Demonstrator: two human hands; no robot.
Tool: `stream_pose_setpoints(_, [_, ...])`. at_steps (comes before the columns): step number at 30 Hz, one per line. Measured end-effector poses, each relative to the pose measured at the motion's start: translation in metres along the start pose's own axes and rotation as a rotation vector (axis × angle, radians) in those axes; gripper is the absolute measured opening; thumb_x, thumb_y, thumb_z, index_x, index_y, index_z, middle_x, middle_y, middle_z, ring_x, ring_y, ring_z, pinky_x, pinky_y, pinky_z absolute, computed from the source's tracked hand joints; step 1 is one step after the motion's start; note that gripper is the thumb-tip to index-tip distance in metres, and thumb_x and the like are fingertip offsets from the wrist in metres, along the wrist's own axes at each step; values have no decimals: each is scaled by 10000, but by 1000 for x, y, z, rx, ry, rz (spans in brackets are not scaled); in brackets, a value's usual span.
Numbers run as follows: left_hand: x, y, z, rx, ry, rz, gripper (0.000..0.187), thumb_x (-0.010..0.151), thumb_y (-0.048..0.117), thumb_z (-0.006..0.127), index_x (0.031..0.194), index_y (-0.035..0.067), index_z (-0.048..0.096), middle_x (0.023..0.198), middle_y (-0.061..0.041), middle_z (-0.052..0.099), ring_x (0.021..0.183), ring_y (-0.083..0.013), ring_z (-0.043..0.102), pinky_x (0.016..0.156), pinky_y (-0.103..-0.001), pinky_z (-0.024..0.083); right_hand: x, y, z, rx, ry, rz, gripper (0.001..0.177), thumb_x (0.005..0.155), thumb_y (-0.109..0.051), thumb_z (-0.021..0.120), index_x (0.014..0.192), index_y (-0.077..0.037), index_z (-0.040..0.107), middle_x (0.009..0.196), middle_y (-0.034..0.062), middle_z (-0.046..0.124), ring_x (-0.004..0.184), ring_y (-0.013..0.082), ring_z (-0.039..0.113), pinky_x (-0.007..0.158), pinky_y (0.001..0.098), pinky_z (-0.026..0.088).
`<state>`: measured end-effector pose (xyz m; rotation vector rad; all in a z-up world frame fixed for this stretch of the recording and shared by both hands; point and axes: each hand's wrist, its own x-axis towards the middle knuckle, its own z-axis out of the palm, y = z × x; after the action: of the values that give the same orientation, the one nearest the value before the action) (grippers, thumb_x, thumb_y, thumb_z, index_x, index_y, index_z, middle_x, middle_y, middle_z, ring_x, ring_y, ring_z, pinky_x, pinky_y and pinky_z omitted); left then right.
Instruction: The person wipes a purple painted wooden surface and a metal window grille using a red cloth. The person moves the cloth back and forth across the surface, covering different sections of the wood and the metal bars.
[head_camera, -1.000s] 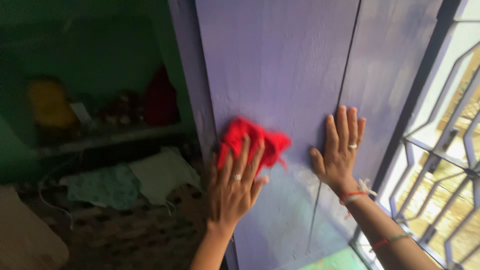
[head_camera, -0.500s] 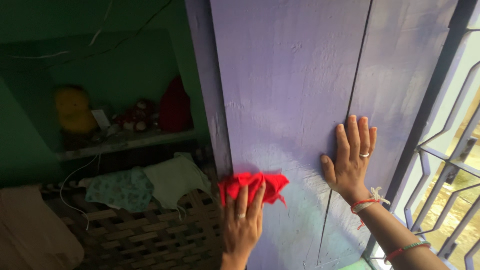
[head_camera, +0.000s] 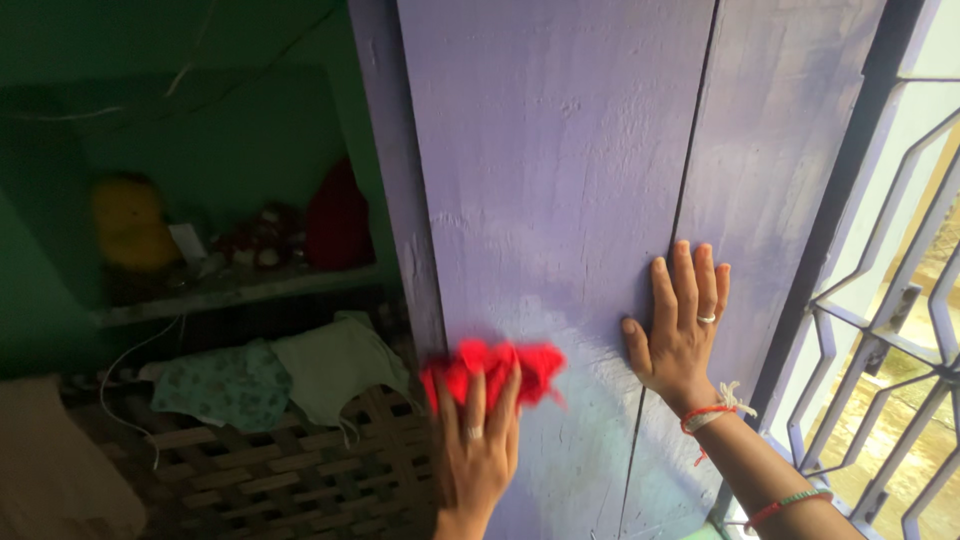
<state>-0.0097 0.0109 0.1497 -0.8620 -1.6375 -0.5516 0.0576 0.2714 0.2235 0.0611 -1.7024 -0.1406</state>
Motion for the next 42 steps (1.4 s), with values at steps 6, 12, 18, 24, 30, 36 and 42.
stream_pose_setpoints(6, [3,-2,-1,35,-153,102,574,996,507,509,1527,295,462,1570,-115,383,1318,-438,470,1088,-675,362,3,-2,-4,8,8,-5,660,1047,-411,458,1523,45,435,1640,268,326,1571,444,182,1284,607,88])
stream_pose_setpoints(12, [113,-9,-10,248,9,-82,552,1052,479,466,1562,269,460,1630,-140,360,1296,-450,513,1151,-673,331,4,-1,-7,-20,18,-19,643,1043,-405,480,1521,23,435,1626,254,341,1553,456,232,1286,602,113])
stream_pose_setpoints(18, [77,28,-1,190,-230,90,677,1012,529,428,1602,215,321,1613,-155,342,1301,-449,499,1125,-580,346,9,-3,-15,-30,22,8,519,1048,-296,464,1480,-18,533,1595,198,439,1549,386,301,1291,566,168])
stream_pose_setpoints(24, [54,35,-4,95,-269,313,699,1046,540,424,1654,234,263,1676,-72,342,1430,-280,475,1195,-544,312,24,7,-40,-68,57,-136,352,997,-100,590,1330,-15,663,1456,166,604,1414,342,522,1194,490,391])
stream_pose_setpoints(30, [153,19,-3,323,-3,-17,630,1056,406,495,1621,204,304,1643,-127,346,1424,-364,466,1217,-570,271,31,5,-53,-67,61,-164,285,909,-10,645,1186,-18,710,1371,141,667,1326,297,607,1094,432,473])
stream_pose_setpoints(36, [113,74,10,217,-239,233,761,931,278,534,1616,130,238,1607,-143,387,1426,-323,420,1217,-499,257,34,-10,-55,78,136,45,111,937,34,612,997,-45,660,1327,99,710,1306,275,666,1057,346,545])
stream_pose_setpoints(42, [78,101,11,-225,-178,144,700,978,294,502,1604,106,252,1618,-166,384,1480,-331,377,1238,-532,209,5,-48,-63,115,250,323,91,973,-58,586,1003,-10,657,1051,148,652,1049,334,621,970,380,457])
